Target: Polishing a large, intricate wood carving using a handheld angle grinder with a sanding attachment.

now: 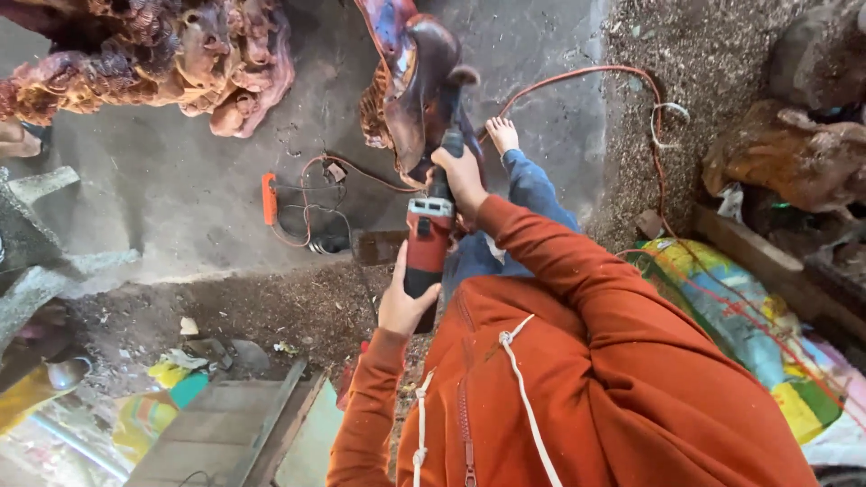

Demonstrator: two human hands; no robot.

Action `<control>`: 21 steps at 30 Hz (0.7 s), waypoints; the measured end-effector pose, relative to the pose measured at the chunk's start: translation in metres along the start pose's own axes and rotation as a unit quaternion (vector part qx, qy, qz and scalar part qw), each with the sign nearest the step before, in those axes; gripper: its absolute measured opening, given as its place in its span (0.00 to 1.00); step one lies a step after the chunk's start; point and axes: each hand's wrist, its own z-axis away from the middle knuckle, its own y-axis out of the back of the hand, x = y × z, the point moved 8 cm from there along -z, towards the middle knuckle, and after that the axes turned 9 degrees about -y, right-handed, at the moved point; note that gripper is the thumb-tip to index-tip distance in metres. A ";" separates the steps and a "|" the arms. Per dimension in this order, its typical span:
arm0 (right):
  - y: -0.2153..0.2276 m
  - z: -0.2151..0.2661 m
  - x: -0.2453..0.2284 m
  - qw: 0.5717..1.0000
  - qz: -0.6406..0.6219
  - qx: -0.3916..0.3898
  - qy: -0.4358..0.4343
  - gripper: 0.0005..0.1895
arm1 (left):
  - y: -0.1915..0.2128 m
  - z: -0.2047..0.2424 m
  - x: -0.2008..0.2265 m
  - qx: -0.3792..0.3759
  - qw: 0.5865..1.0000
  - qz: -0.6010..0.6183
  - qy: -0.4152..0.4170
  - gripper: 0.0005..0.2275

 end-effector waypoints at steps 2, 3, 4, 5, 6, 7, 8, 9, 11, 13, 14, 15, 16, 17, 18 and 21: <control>-0.002 0.020 0.000 1.000 0.027 0.000 0.002 0.15 | -0.009 0.006 -0.003 -0.008 1.000 0.016 0.011 0.47; 0.001 0.011 0.006 0.999 0.032 -0.004 0.003 0.15 | -0.014 0.005 -0.007 -0.003 1.000 0.021 0.011 0.47; 0.010 0.003 0.016 0.999 0.050 -0.002 0.003 0.15 | -0.023 0.007 -0.015 0.003 0.999 0.040 0.017 0.47; 0.019 -0.005 0.026 0.998 0.068 -0.001 0.003 0.16 | -0.031 0.008 -0.024 0.009 0.998 0.060 0.023 0.48; 0.015 -0.004 0.021 0.997 0.072 -0.001 0.000 0.16 | -0.038 0.005 -0.026 0.010 0.998 0.064 0.026 0.48; 0.009 -0.001 0.013 0.996 0.089 -0.015 0.014 0.15 | -0.043 0.002 -0.025 0.018 0.997 0.074 0.019 0.49; 0.000 0.001 0.005 0.993 0.107 -0.031 0.028 0.15 | -0.048 -0.003 -0.025 0.029 0.996 0.085 0.011 0.49; 0.000 -0.001 -0.002 0.993 0.111 -0.034 0.027 0.15 | -0.051 -0.005 -0.022 0.033 0.995 0.088 0.012 0.49; 0.002 -0.006 -0.015 0.996 0.080 -0.034 0.009 0.14 | -0.052 -0.013 -0.012 0.043 0.995 0.087 -0.006 0.50; -0.005 -0.014 -0.031 0.992 0.120 -0.043 0.025 0.14 | -0.052 -0.018 0.010 0.052 0.994 0.100 -0.012 0.50; -0.013 -0.018 -0.036 0.987 0.148 -0.055 0.041 0.13 | -0.047 -0.019 0.018 0.062 0.993 0.102 -0.020 0.50; -0.018 -0.025 -0.038 0.986 0.151 -0.057 0.041 0.13 | -0.046 -0.023 0.017 0.065 0.992 0.105 -0.019 0.50; -0.022 -0.030 -0.038 0.983 0.164 -0.067 0.046 0.13 | -0.046 -0.023 0.017 0.070 0.991 0.112 -0.021 0.49; -0.026 -0.035 -0.039 0.980 0.177 -0.077 0.051 0.13 | -0.046 -0.022 0.017 0.075 0.990 0.119 -0.023 0.47; -0.020 -0.041 -0.031 0.980 0.178 -0.078 0.051 0.13 | -0.045 -0.018 0.016 0.077 0.990 0.119 -0.023 0.47; -0.008 -0.036 -0.024 0.979 0.180 -0.064 0.070 0.12 | -0.046 -0.005 0.016 0.069 0.992 0.107 -0.023 0.47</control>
